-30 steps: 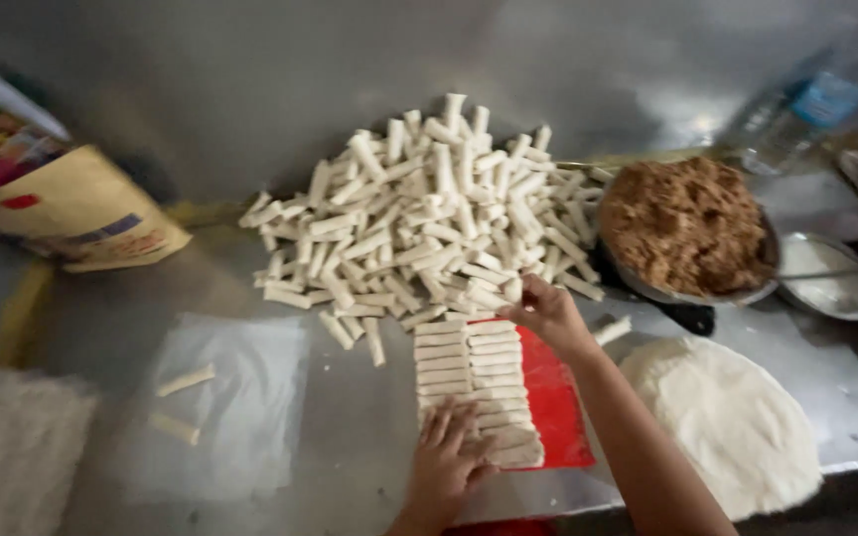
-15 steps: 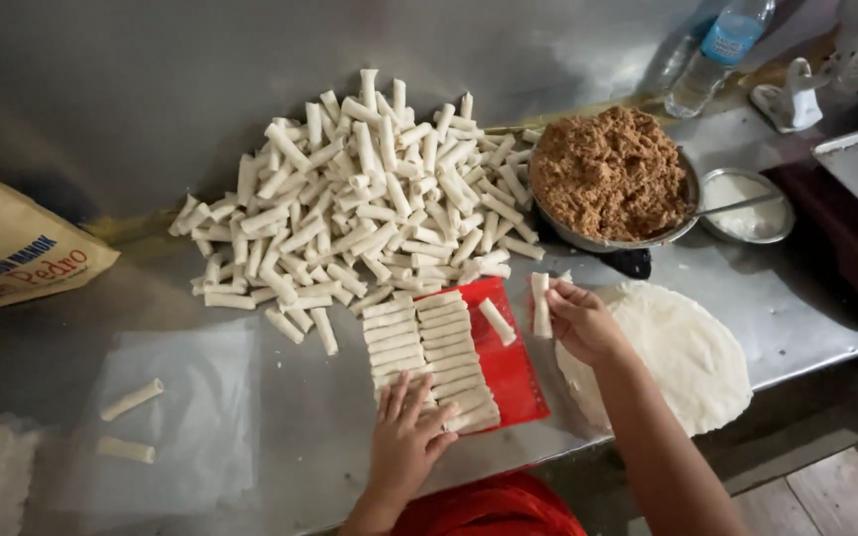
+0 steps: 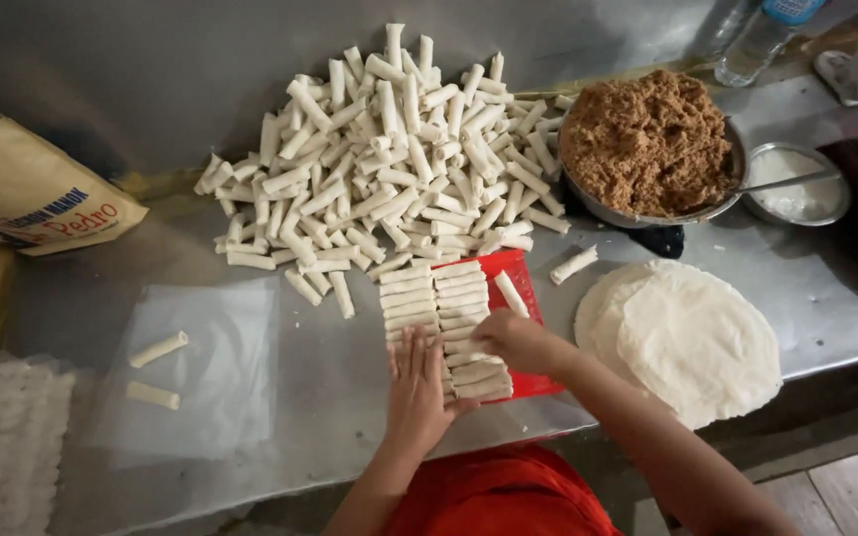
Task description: Packing small rolled food items into plastic bags on a stainless steel table at a high rate of speed.
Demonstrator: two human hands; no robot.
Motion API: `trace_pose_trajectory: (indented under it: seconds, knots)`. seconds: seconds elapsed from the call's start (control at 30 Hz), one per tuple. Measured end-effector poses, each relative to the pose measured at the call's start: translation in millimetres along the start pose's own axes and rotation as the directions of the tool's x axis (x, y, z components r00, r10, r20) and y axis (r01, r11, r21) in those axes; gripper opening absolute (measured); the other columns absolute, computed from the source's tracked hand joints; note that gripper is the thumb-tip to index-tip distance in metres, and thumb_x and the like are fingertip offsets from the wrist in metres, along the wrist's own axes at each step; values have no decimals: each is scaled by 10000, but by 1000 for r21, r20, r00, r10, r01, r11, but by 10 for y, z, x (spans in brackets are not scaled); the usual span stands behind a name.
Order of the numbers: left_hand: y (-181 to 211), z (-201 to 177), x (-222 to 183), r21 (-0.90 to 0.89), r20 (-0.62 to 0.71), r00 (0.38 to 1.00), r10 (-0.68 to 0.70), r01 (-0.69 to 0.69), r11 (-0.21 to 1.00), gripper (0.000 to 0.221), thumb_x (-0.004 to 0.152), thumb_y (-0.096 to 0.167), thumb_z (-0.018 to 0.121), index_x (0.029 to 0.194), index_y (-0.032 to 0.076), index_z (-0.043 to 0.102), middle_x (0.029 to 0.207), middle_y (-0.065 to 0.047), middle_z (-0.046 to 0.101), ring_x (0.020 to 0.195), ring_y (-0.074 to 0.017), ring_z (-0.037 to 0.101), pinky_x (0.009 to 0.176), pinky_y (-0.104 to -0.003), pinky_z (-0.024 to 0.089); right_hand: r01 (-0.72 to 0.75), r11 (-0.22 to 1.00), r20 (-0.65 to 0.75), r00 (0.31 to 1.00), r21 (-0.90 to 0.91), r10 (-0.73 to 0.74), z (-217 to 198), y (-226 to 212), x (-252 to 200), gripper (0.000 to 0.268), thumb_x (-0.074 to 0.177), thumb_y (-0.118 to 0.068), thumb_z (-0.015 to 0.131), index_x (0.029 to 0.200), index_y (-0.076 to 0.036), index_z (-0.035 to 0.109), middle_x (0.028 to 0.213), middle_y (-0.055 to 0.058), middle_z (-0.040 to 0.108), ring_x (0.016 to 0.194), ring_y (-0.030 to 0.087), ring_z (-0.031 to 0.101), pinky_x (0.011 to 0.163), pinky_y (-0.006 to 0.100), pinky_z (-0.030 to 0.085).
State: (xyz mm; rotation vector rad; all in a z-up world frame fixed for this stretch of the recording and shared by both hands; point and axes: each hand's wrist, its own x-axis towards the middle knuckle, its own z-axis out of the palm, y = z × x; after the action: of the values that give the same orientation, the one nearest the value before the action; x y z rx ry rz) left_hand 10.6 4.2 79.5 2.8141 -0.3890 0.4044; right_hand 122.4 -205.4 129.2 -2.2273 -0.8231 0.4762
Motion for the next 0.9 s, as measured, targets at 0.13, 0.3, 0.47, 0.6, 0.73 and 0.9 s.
trace_pose_trajectory:
  seconds: [0.13, 0.3, 0.47, 0.6, 0.73, 0.9]
  knots:
    - [-18, 18, -18, -80, -32, 999, 2, -4, 997, 1176, 786, 836, 632, 1568, 21, 303, 1649, -242, 292, 1549, -442, 202, 1235, -616, 151, 173, 978, 70, 984, -118, -165, 132, 82, -9, 249, 873, 66, 562, 965, -55, 759, 883, 49, 737, 857, 243, 581, 777, 362, 508]
    - [58, -100, 12, -116, -128, 992, 22, -37, 993, 876, 817, 806, 591, 1295, 75, 529, 1594, -289, 368, 1499, -486, 314, 1192, -630, 256, 284, 943, -237, 918, -172, -319, -157, -221, -70, 191, 993, -149, 660, 1013, 21, 744, 864, 109, 764, 805, 233, 720, 785, 316, 633]
    - [237, -93, 53, 80, 139, 979, 151, -163, 983, 843, 897, 800, 51, 1618, 378, -61, 1720, -178, -27, 1554, -451, -23, 1230, -652, -35, 245, 957, -422, 859, -158, -290, -375, -131, -128, 152, 1037, -176, 561, 1083, -72, 661, 974, 61, 692, 926, 242, 544, 870, 356, 436]
    - [343, -27, 102, -32, -11, 978, 210, -211, 977, 458, 982, 548, 558, 1229, 179, 672, 1680, -232, 218, 1543, -501, 127, 1190, -725, 102, 90, 940, -494, 832, -330, -253, -352, 49, -246, 115, 1002, -160, 636, 1066, -192, 727, 1120, 48, 546, 1015, 246, 456, 896, 393, 402]
    - [321, 2, 87, -54, -72, 975, 209, -213, 976, 450, 957, 555, 564, 1180, 184, 685, 1651, -212, 303, 1518, -502, 217, 1189, -720, 164, -68, 966, -460, 870, 248, 179, -260, 256, -412, 428, 876, 126, 476, 1116, -129, 720, 1095, 26, 746, 751, 155, 610, 617, 318, 472]
    - [407, -21, 88, 2, -50, 981, 186, -186, 983, 739, 827, 754, 635, 1224, 131, 636, 1646, -213, 314, 1522, -471, 223, 1147, -750, 209, -134, 434, -96, 878, 891, 470, -358, -154, -598, 285, 1087, -96, 432, 1053, -35, 707, 1017, 183, 722, 676, 243, 662, 624, 391, 612]
